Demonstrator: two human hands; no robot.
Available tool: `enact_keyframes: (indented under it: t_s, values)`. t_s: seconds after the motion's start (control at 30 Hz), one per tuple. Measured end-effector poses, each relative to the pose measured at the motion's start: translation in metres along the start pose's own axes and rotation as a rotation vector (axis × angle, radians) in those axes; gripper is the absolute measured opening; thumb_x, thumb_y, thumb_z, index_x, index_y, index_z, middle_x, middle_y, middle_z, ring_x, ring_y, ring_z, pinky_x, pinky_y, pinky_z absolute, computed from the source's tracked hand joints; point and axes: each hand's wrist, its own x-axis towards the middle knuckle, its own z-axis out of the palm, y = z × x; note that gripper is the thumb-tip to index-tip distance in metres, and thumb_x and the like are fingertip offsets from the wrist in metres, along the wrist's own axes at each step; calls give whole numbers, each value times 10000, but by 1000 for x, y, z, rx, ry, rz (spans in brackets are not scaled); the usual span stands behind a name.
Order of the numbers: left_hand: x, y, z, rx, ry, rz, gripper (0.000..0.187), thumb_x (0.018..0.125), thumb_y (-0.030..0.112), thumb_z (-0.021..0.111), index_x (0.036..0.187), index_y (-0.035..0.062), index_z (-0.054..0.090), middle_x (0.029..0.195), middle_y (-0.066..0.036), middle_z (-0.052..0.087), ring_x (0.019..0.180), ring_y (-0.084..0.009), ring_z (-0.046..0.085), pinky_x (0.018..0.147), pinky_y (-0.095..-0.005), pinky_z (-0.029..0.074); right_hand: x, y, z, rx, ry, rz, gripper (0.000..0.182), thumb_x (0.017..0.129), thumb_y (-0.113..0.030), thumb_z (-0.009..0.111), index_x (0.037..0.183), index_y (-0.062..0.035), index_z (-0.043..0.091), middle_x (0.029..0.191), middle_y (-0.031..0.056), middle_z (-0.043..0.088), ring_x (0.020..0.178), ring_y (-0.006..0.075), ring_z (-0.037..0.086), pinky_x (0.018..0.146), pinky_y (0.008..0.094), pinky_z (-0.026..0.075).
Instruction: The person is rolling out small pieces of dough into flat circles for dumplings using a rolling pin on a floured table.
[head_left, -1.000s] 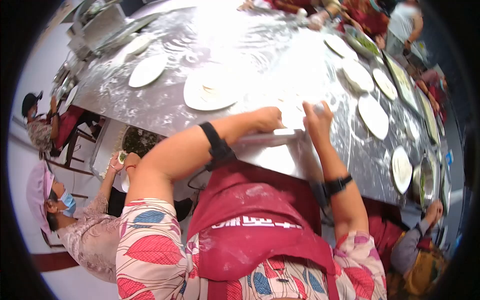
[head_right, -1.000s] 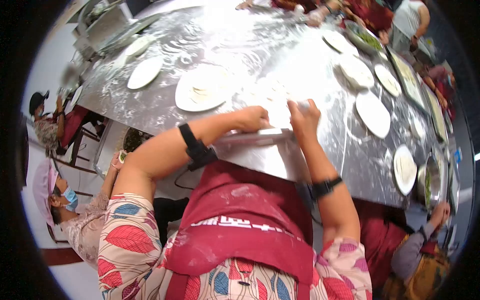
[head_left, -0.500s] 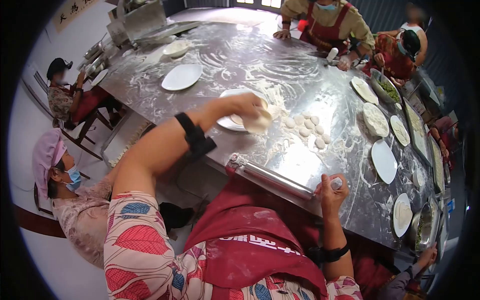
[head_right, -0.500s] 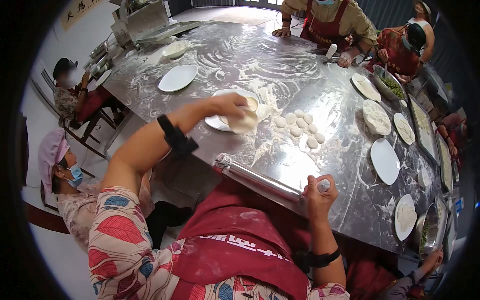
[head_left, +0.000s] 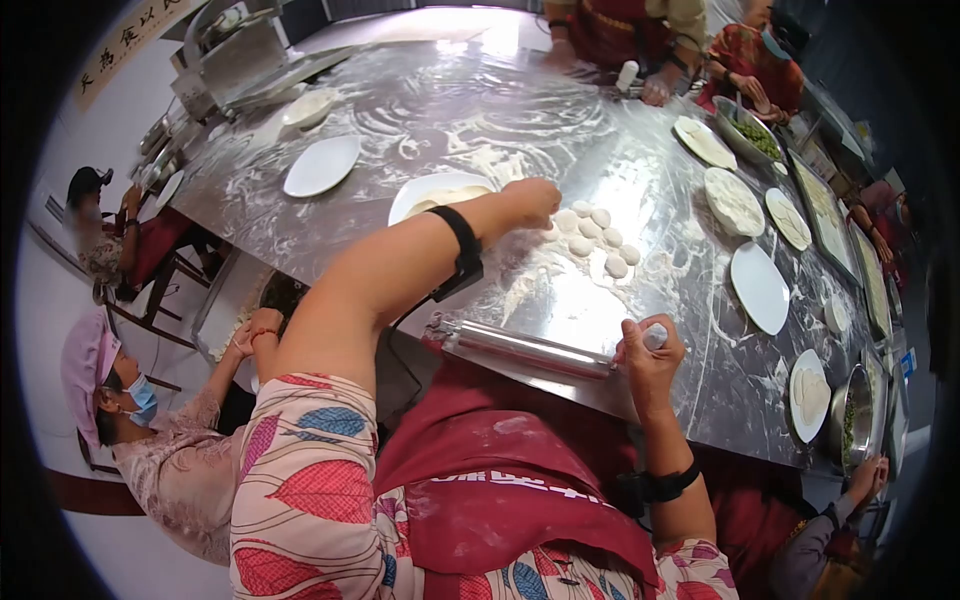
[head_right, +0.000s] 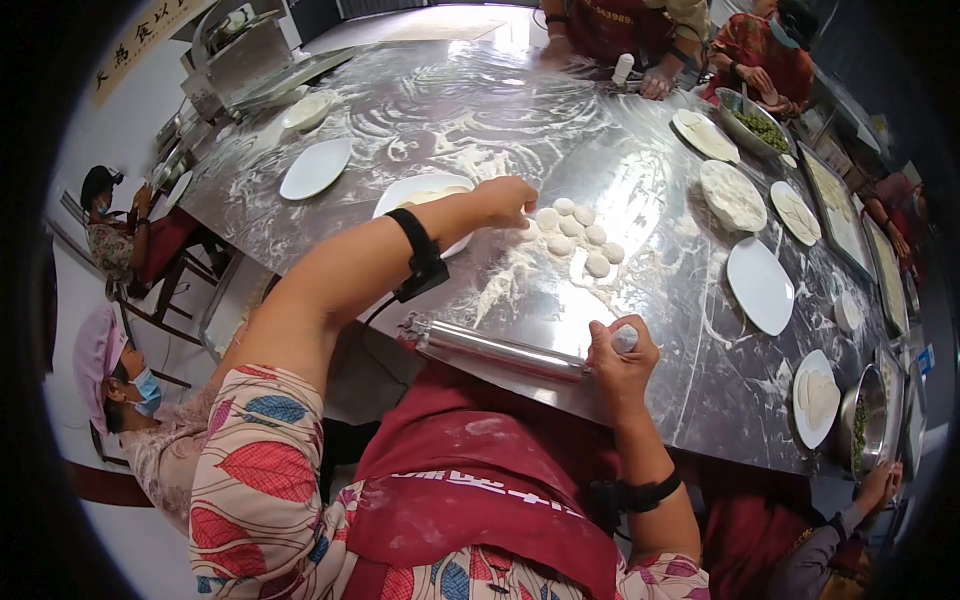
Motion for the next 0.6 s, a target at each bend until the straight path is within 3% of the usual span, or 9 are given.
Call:
enact_keyframes:
  t_s: [0.17,0.27,0.37,0.47,0.57,0.6]
  values:
    - [17,19,8,226,-150,-101,311,677,188,747,954,69,671,957,-141,659,934,-322,627,782,-413,508,-1,1,-2,16,-7,13,211,857,-60,661,766,-49,472,547,19,536,466,68,504,420,216,392]
    - [15,20,17,249,-215,-28,278,688,192,743,926,59,686,962,-146,661,935,-329,628,770,-419,515,-3,1,0,23,2,10,209,860,-61,659,767,-46,471,550,19,533,466,69,497,422,217,389]
    - [3,16,33,194,111,-21,215,692,155,718,874,45,686,909,-153,662,917,-322,635,754,-409,520,-2,-2,1,17,3,11,206,861,-60,657,769,-45,473,552,17,531,469,69,497,422,217,388]
    - [1,28,4,205,-237,-145,269,687,170,730,917,52,656,970,-144,648,932,-310,627,761,-400,512,-3,-1,1,15,5,13,202,860,-57,658,771,-45,476,551,14,530,471,66,496,423,215,387]
    - [-4,37,3,72,-42,-77,278,707,180,720,938,64,617,958,-126,620,892,-307,619,736,-392,505,-3,-2,1,23,10,33,202,857,-57,661,771,-46,478,551,12,530,472,62,495,422,213,385]
    - [-11,45,2,0,118,18,258,723,174,702,939,67,611,941,-122,608,877,-308,614,728,-391,503,-4,-2,1,28,14,49,202,856,-57,662,771,-47,479,551,12,530,471,60,494,422,213,385]
